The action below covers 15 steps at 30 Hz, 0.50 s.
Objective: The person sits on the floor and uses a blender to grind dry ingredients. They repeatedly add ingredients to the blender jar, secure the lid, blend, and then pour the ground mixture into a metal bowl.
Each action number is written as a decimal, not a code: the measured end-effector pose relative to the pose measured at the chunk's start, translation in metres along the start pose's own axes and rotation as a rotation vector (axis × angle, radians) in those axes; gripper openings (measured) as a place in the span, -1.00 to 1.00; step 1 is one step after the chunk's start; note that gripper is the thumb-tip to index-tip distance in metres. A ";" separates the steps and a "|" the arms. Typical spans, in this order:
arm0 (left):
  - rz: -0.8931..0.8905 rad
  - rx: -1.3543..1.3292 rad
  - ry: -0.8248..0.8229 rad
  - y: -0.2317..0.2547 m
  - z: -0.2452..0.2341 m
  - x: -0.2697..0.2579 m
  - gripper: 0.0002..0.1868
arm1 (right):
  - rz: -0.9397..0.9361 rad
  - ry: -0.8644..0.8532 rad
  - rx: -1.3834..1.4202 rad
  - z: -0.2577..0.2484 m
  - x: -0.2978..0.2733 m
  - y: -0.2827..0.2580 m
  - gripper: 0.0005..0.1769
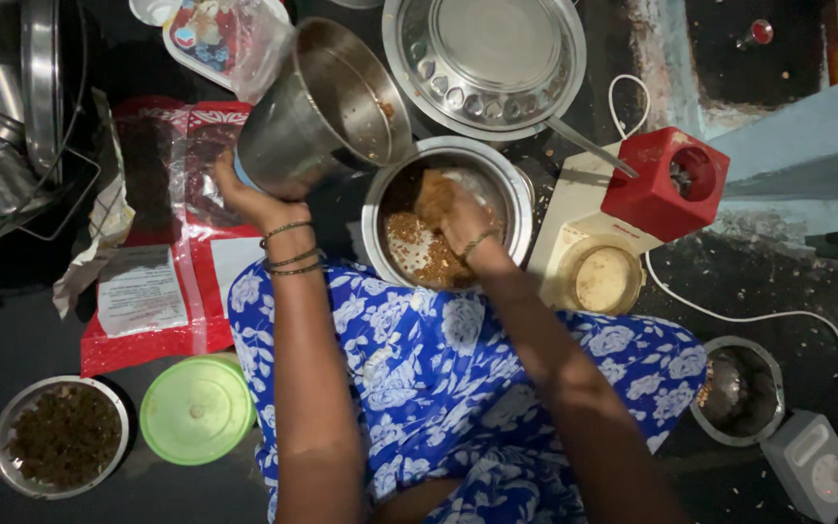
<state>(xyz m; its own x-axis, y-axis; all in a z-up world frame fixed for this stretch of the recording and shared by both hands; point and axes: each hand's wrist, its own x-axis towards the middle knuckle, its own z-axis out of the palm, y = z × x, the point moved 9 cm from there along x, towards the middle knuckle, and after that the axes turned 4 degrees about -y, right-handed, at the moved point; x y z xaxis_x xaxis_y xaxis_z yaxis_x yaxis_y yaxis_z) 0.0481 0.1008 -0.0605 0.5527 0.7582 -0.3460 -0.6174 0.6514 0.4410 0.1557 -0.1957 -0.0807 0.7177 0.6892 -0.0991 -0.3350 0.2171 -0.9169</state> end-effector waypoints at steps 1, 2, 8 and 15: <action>0.005 -0.011 -0.010 0.000 -0.001 0.001 -0.58 | 0.031 0.022 -0.106 -0.008 0.005 0.017 -0.60; 0.009 -0.023 -0.021 0.000 -0.001 0.002 -0.58 | 0.056 0.039 -0.217 -0.014 0.009 0.029 -0.61; -0.058 -0.082 -0.106 -0.015 -0.008 0.012 -0.47 | 0.181 0.330 -0.605 -0.029 0.006 0.010 -0.70; -0.225 -0.072 -0.056 -0.033 -0.011 0.008 -0.36 | -0.184 0.363 -1.063 0.015 0.003 -0.069 -0.80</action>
<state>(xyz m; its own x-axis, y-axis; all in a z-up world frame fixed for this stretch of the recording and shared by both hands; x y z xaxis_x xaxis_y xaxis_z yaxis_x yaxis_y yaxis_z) 0.0666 0.0856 -0.0870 0.7097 0.5919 -0.3821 -0.5121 0.8059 0.2972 0.1717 -0.1980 -0.0118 0.8949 0.4287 0.1237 0.3568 -0.5211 -0.7754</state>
